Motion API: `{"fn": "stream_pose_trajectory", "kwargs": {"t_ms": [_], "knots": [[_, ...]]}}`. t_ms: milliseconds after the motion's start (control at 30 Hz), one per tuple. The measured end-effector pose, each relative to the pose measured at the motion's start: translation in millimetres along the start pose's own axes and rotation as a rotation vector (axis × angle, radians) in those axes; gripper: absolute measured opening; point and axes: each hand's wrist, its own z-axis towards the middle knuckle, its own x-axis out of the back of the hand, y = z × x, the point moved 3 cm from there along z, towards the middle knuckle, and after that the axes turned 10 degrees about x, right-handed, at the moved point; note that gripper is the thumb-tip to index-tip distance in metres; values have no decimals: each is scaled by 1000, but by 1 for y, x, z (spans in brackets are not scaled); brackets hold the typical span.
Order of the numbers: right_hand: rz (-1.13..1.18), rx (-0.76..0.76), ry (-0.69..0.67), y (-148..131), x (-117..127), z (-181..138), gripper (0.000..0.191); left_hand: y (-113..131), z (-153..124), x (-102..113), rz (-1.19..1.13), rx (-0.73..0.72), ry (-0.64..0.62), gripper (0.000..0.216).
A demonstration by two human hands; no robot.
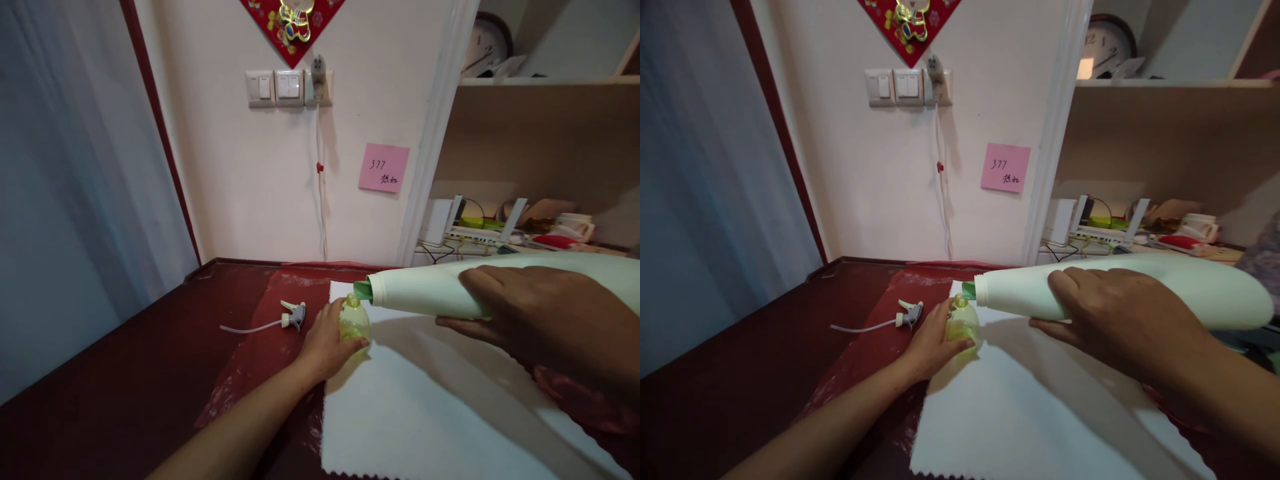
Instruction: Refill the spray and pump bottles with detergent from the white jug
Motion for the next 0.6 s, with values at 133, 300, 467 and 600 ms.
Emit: {"fn": "stream_pose_trajectory", "kwargs": {"t_ms": [133,300,467,600], "knots": [[1,3,12,0,-1,1,43,1,-1,0,5,5,-8,75],[-15,4,7,0,-1,2,44,2,-1,0,8,16,-9,76],[-13,1,9,0,-1,2,43,0,0,0,5,4,-4,76],[-13,-3,15,0,-1,0,42,-1,0,-1,-1,7,-6,76]]}}
